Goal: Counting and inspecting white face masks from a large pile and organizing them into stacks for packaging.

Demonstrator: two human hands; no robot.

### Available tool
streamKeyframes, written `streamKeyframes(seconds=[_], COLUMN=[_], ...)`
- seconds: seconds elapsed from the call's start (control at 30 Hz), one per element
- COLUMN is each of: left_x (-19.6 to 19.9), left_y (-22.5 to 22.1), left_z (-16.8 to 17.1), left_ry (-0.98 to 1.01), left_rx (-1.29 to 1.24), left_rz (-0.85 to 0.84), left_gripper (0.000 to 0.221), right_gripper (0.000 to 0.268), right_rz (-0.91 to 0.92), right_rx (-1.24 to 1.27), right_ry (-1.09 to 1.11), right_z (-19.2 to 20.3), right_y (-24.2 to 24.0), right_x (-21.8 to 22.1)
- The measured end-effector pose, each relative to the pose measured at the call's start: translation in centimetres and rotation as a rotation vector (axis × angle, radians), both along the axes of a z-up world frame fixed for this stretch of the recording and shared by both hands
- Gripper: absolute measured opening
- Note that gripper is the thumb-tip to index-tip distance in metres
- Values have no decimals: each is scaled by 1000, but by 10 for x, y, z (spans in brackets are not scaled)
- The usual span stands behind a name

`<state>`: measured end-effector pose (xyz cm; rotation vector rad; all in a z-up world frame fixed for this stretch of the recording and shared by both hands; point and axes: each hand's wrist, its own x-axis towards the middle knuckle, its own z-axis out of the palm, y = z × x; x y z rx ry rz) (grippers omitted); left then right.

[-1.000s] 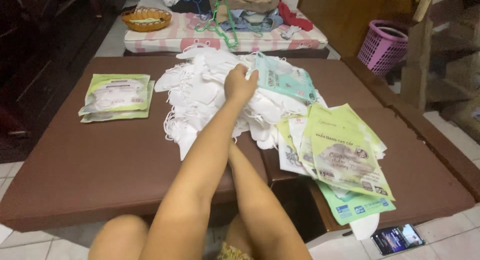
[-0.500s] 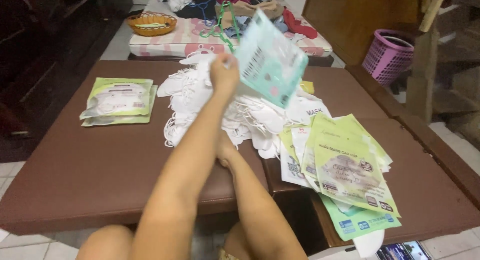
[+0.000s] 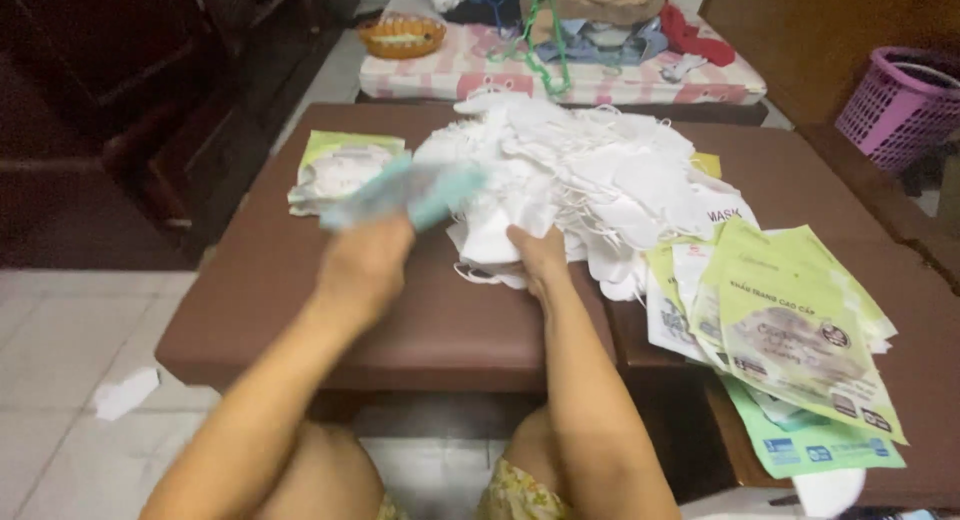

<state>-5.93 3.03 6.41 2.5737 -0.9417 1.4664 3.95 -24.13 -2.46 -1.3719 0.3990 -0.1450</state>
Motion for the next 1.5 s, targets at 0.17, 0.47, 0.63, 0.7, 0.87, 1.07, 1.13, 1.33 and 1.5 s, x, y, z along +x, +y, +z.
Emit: streamKeyframes(seconds=[0.17,0.47,0.63,0.7,0.87,1.07,1.13,1.33,1.5], left_x=[-11,24,39,54,67,57,48,32,35], left_y=[2,1,-21,-40,-67,-48,-42,-33,-14], left_z=[-52,-40,-58,-87,-126,-95,-69,-45,-53], left_ry=[779,1049,1084,940,754,667,855,1064,803], left_rx=[54,-108,-67,-3,-55,-51,-81,-613,-572], left_rz=[60,191,206,276,363,320,271,268,120], left_gripper=[18,46,49,25,26,18,20,38,43], right_gripper=[73,51,64,74,88,83,83,77,62], right_rz=[-42,-306,-323,-174,33,254,312,457,353], right_rx=[-207,-549,-173,29,288,449,457,154,-256], right_ry=[48,-270,-210,-172,-173,-228,-222,-120,-77], right_z=[-4,36,60,80,53,13,16,9,10], right_y=[5,20,28,33,10,-9,-3,5,-11], right_x=[-6,-19,-47,-65,-65,-47,-53,-52,-48])
